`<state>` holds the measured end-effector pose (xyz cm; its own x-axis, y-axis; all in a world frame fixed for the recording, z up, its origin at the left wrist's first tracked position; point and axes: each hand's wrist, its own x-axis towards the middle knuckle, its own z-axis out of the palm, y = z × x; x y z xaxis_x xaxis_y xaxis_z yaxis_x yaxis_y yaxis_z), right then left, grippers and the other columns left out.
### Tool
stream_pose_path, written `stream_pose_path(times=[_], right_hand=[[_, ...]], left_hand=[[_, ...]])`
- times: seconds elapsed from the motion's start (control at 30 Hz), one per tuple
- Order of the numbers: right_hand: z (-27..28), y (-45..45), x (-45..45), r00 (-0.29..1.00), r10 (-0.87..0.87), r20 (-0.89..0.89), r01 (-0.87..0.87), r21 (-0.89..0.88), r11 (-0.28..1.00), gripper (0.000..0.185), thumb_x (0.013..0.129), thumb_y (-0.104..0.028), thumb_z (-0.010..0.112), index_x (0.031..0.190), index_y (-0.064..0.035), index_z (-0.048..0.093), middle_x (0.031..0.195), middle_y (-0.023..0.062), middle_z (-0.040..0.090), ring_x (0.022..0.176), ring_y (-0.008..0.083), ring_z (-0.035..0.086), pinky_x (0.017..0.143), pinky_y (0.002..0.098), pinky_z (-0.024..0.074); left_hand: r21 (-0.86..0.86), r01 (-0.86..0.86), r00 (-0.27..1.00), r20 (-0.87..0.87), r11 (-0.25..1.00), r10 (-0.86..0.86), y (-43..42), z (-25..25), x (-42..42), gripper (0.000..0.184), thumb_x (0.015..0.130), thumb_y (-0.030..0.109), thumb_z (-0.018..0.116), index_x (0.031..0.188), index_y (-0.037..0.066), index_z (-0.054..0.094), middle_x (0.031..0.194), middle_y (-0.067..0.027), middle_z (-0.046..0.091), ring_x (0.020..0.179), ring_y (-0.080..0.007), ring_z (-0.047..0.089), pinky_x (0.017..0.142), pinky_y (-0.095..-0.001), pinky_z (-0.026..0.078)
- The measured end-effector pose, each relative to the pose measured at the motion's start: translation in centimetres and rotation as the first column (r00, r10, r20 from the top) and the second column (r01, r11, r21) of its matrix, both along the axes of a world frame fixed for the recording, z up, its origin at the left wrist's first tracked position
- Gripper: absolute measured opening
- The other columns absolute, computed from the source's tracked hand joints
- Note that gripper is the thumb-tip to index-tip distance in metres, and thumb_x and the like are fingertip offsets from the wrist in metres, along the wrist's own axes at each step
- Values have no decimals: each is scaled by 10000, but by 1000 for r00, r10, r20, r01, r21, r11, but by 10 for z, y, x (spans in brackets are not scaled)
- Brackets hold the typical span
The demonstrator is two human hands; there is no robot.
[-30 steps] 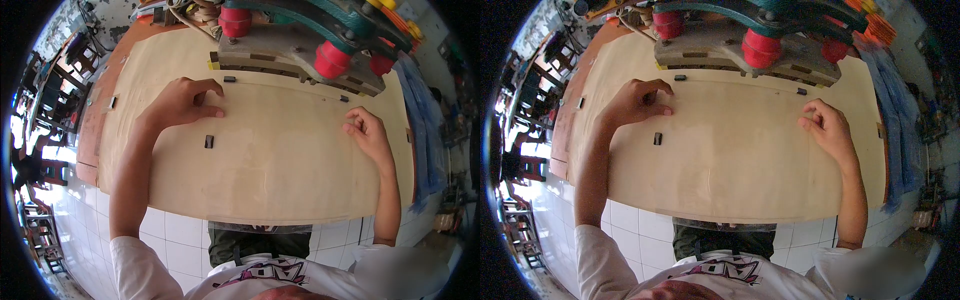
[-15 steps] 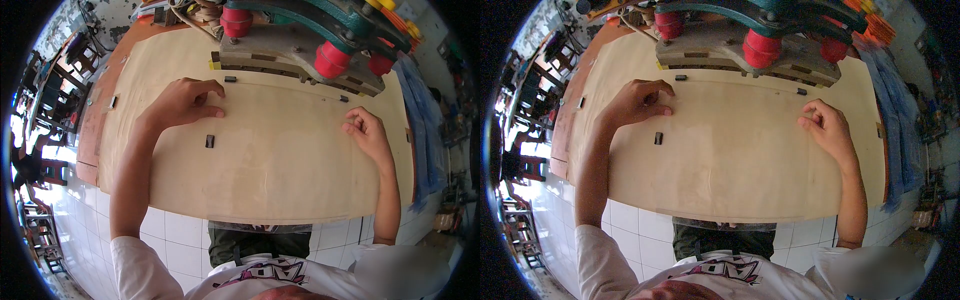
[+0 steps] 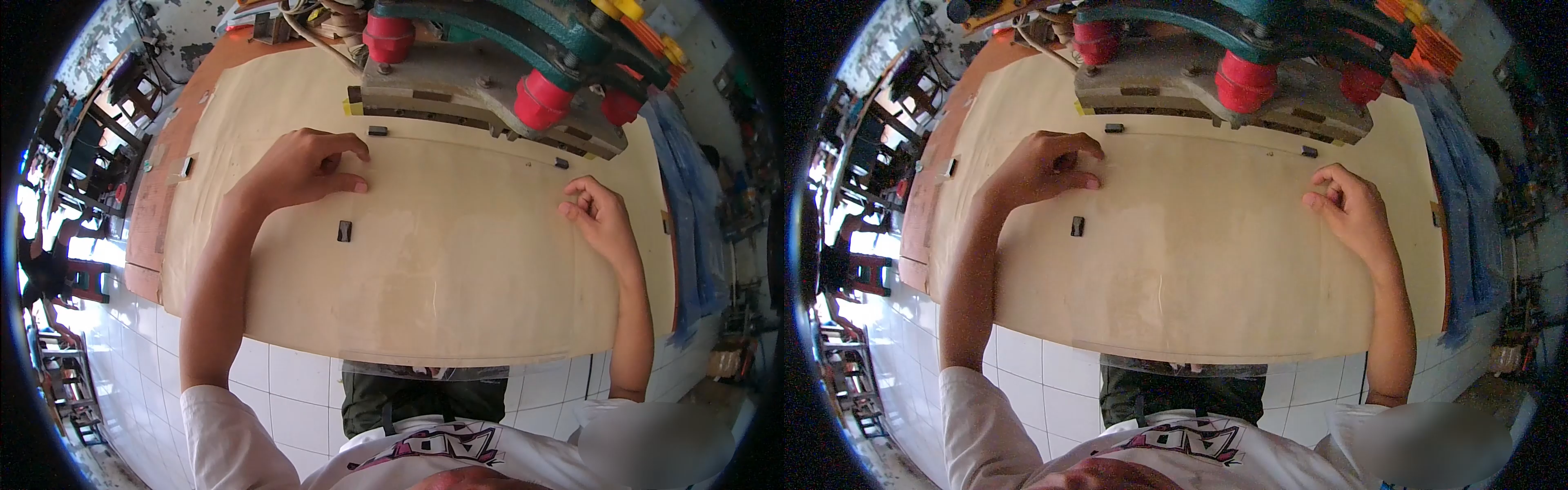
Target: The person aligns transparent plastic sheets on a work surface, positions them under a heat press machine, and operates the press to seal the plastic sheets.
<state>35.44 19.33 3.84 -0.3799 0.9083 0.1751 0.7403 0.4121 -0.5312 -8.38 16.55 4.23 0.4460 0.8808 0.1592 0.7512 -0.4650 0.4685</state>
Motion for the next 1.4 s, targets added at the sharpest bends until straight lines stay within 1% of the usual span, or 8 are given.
stream_pose_path(times=[0.13,0.23,0.47,0.83,1.03,1.13,1.2,1.4], right_hand=[[1,-2,-3,998,-24,-51,24,-4,1000,299,834,-218,762,1014,-52,590,614,19,482,579,125,472,557,288,403],[-1,1,1,1000,3,13,-3,-20,1000,301,834,-228,764,1009,-50,597,615,19,484,581,124,467,560,289,406],[1,-1,-1,999,-18,-34,17,-26,1000,300,830,-230,767,1005,-49,603,614,19,480,580,124,464,563,290,408],[2,-1,-1,1000,8,-1,-8,-11,1000,264,833,-173,754,1022,-43,624,619,20,480,571,115,448,557,279,400],[-1,1,4,997,24,-68,-26,-19,999,225,819,-108,737,1020,-31,670,642,30,527,572,111,470,547,280,409],[1,-1,-1,994,24,-111,-19,48,999,254,810,-107,739,1047,-27,694,675,51,580,584,121,509,572,285,439],[3,2,1,999,8,-43,-6,48,999,276,807,-115,745,1065,-28,699,691,62,600,588,133,527,586,287,452],[1,3,4,1000,24,5,-24,55,998,313,797,-167,768,1085,-55,723,727,89,635,595,168,563,595,294,468]], left_hand=[[-32,-55,998,-1,998,55,-3,5,4,351,778,341,786,1020,115,671,565,-45,516,535,-209,505,552,-360,395],[25,-12,1000,26,1000,11,-2,2,2,349,779,344,785,1017,112,680,566,-50,521,534,-209,503,550,-358,394],[11,20,1000,3,1000,-20,1,0,1,332,784,349,781,1004,114,699,565,-54,529,538,-207,513,548,-352,396],[-51,-28,999,-21,998,27,0,4,3,335,774,352,790,1000,119,706,579,-55,557,543,-203,526,552,-345,413],[38,39,999,-11,998,-39,2,-2,1,336,778,277,811,1030,87,695,682,-62,616,559,-170,526,555,-329,434],[-79,-14,1000,-24,997,12,1,0,3,330,769,224,818,1035,75,692,700,-57,615,562,-129,512,550,-305,433],[-65,-60,996,56,996,64,1,-4,5,301,753,229,806,1005,108,693,546,-33,442,493,-162,410,529,-326,362],[-129,-88,996,15,988,91,0,4,13,422,694,139,833,1094,81,711,646,-72,523,547,-152,408,549,-309,384]])
